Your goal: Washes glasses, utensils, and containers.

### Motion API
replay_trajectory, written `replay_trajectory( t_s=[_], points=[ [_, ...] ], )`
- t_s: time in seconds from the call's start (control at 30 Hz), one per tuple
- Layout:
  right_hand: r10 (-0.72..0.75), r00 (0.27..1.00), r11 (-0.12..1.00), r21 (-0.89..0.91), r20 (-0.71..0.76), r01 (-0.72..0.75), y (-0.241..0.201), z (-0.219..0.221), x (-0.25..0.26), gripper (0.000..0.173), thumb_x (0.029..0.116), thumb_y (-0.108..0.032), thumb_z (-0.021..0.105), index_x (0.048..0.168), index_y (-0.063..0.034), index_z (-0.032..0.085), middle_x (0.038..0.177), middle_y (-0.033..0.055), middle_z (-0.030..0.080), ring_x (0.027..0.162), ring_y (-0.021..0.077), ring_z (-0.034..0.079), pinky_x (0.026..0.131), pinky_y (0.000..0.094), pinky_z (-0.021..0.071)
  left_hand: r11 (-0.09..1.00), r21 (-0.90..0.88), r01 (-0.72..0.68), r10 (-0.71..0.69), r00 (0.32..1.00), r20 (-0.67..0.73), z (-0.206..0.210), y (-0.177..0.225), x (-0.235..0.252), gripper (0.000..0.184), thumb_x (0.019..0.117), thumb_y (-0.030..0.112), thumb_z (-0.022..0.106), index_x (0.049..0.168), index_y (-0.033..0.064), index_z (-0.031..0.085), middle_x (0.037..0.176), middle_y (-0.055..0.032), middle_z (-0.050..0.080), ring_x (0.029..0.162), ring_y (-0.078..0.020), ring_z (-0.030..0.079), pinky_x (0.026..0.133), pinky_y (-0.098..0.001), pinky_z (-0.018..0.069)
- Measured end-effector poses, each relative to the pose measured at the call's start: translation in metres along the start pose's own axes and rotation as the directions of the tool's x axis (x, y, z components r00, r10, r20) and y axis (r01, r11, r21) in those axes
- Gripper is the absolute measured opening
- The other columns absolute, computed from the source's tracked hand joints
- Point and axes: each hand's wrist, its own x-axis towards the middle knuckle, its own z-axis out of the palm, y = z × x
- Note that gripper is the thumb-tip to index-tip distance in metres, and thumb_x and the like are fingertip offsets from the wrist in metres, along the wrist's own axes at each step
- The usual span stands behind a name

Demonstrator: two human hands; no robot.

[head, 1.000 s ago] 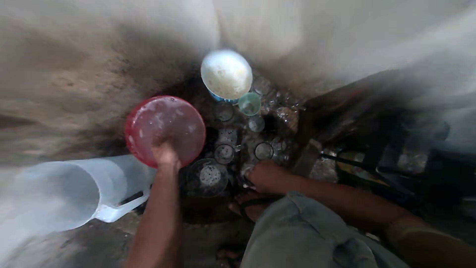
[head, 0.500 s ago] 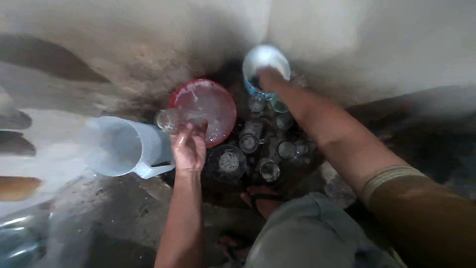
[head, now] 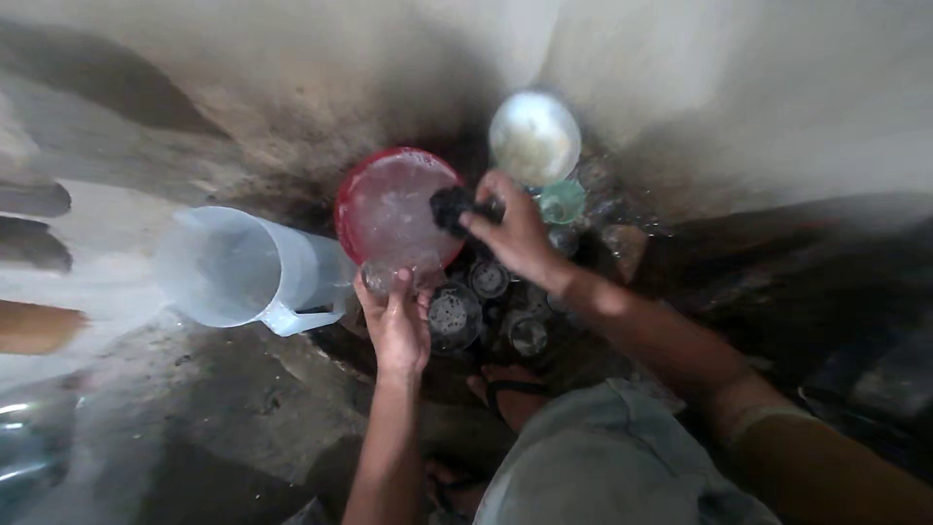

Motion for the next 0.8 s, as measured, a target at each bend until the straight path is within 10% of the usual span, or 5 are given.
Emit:
replay_trajectory(
  t_s=[0.3,0.4,0.53,0.67,0.8],
  points=[
    [-0.089,0.771,0.885,0.406,0.631,-0.230,-0.006,0.042,-0.061,0.039,0.1108,-0.026,0.044,0.135,0.0006,0.060,0.128,0.0129,0.067,0.115,0.0169,0.066,0.102,0.0380,0.0557,0.806,0.586,-0.086,0.086,0.996,0.027,-0.014,0.009,-0.029,0.042,0.0979,0.027,0.070,0.134,0.0122,0.056,0.115,-0.0057,0.069,0.094,-0.0173,0.072,0.079,-0.0385,0.0645],
    [-0.353,0.570,0.922,0.174,0.742,0.345,0.001,0.049,-0.051,0.032,0.1026,-0.026,0.063,0.124,-0.0047,0.072,0.113,0.0068,0.075,0.109,0.0120,0.069,0.105,0.0341,0.0527,0.758,0.593,0.274,-0.210,0.962,-0.176,-0.021,0.024,-0.026,0.046,0.1005,0.059,0.054,0.120,0.0192,0.067,0.088,-0.0022,0.069,0.068,-0.0119,0.065,0.059,-0.0312,0.0572],
    [-0.616,0.243,0.411,0.043,0.750,0.911,0.005,0.058,-0.045,0.041,0.0962,-0.053,0.063,0.084,-0.0170,0.078,0.080,0.0001,0.073,0.094,0.0196,0.071,0.125,0.0532,0.0259,0.613,0.362,0.703,-0.719,0.686,-0.113,-0.037,0.033,-0.025,0.062,0.1023,0.066,0.032,0.090,0.0136,0.062,0.055,-0.0027,0.050,0.034,-0.0067,0.034,0.030,-0.0191,0.0279],
    [-0.458,0.587,0.827,0.078,0.667,0.557,0.000,0.058,-0.056,0.037,0.1051,-0.034,0.057,0.097,-0.0031,0.076,0.089,0.0069,0.074,0.094,0.0155,0.071,0.102,0.0369,0.0516,0.927,0.305,0.219,-0.155,0.963,-0.219,-0.010,0.014,-0.051,0.034,0.1078,0.045,0.045,0.110,0.0158,0.062,0.070,0.0024,0.061,0.052,-0.0070,0.056,0.047,-0.0236,0.0513],
    [0.026,0.787,0.918,0.297,0.617,-0.263,-0.021,0.049,-0.057,0.032,0.1053,-0.030,0.059,0.112,-0.0007,0.070,0.101,0.0092,0.070,0.092,0.0146,0.066,0.085,0.0370,0.0569,0.719,0.615,-0.325,0.383,0.923,0.040,-0.013,-0.010,-0.060,0.041,0.1025,0.025,0.061,0.138,0.0074,0.052,0.133,-0.0052,0.059,0.118,-0.0140,0.061,0.099,-0.0344,0.0552]
  ],
)
